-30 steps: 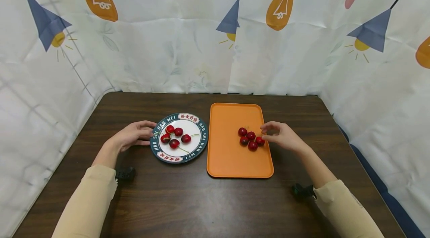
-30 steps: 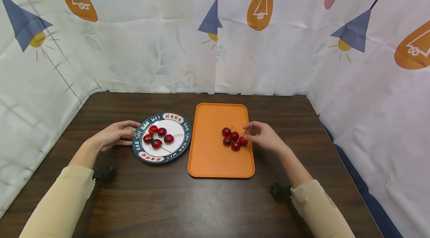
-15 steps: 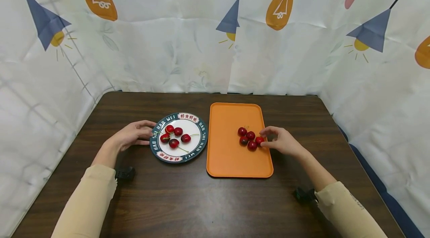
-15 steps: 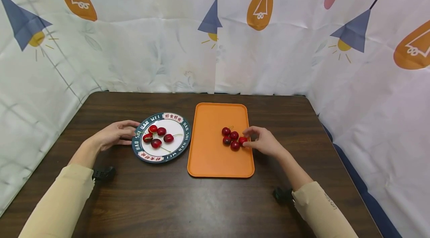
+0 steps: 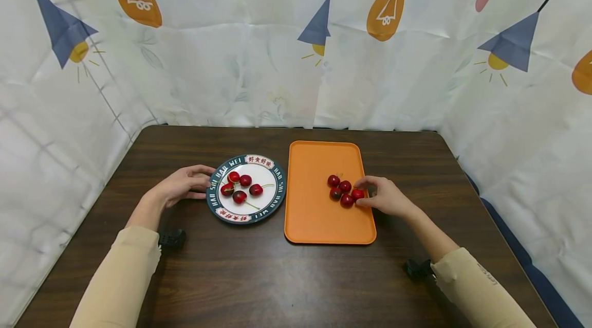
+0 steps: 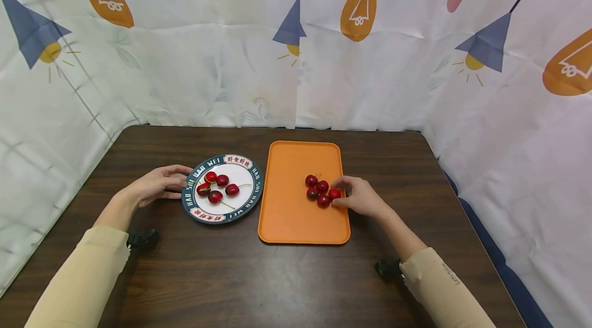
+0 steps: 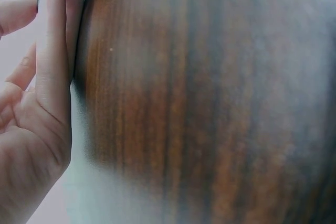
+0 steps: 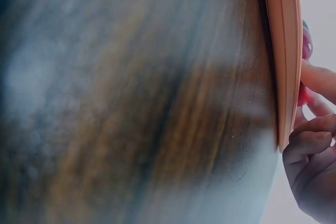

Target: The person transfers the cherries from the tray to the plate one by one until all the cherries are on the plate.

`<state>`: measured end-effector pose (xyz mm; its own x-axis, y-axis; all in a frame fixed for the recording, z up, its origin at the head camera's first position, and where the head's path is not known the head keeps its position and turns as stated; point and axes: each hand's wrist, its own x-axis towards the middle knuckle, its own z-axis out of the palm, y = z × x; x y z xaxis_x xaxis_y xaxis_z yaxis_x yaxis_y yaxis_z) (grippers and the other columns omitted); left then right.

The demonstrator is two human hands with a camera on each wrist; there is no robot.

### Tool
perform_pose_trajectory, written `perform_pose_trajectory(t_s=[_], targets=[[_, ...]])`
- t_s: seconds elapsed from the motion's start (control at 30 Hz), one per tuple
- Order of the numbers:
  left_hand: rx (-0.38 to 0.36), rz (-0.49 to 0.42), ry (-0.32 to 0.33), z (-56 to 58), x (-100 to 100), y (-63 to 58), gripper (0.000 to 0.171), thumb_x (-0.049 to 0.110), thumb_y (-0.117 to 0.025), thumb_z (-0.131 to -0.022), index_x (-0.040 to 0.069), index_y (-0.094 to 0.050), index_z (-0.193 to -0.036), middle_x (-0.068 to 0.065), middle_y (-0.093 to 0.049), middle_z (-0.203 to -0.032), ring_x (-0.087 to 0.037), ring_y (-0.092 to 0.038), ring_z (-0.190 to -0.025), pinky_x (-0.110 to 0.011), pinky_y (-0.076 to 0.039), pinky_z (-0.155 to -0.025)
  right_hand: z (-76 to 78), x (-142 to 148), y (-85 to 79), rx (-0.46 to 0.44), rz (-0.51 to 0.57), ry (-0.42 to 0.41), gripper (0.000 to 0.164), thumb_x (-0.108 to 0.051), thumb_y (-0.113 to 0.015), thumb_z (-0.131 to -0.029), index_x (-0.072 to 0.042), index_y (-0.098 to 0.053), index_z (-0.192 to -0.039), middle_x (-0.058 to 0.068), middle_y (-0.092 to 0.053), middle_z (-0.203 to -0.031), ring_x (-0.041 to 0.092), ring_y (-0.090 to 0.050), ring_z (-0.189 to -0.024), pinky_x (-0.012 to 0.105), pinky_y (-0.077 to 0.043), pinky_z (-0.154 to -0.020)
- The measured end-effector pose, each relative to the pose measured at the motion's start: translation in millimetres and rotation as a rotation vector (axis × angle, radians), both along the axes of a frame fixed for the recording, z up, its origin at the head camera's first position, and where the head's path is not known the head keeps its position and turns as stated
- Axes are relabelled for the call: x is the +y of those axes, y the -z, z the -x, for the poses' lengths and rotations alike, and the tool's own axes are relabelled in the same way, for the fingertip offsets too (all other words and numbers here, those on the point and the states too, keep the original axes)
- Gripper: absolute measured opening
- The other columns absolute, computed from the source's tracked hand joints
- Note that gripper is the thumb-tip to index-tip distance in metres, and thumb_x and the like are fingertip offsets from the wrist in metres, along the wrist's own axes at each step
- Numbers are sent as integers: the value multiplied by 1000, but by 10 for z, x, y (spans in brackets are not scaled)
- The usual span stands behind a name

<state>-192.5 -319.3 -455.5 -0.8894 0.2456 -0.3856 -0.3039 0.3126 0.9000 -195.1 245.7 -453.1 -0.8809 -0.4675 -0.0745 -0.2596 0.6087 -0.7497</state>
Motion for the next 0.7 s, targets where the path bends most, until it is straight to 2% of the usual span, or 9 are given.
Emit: perform_pose_trajectory(t_s=[0.27, 0.47, 0.7], targets=[[-1, 7, 0, -2, 9, -7, 59, 16, -61, -103, 0, -36, -154, -24, -54, -133, -27, -63, -108, -39, -59, -91, 8, 13, -10, 9, -10, 18, 32, -18, -82, -89, -9, -70, -118, 9, -67, -113, 20, -49, -65, 30, -45, -58], [-4, 0, 2, 0, 18, -7, 59, 15, -61, -102, -1, -36, -153, -22, -55, -131, -24, -64, -106, -39, -59, -90, 28, 20, -75, 11, 4, 67, 32, -17, -81, -90, -11, -69, -119, 9, -67, -114, 17, -41, -52, 29, -42, -51], [-8, -14, 2, 4, 19, -1, 60, 14, -62, -102, -2, -35, -153, -20, -56, -130, -22, -65, -105, -39, -59, -89, 64, -67, -187, 48, 40, 64, 33, -19, -82, -89, -11, -69, -119, 9, -68, -111, 16, -34, -45, 29, -37, -44]])
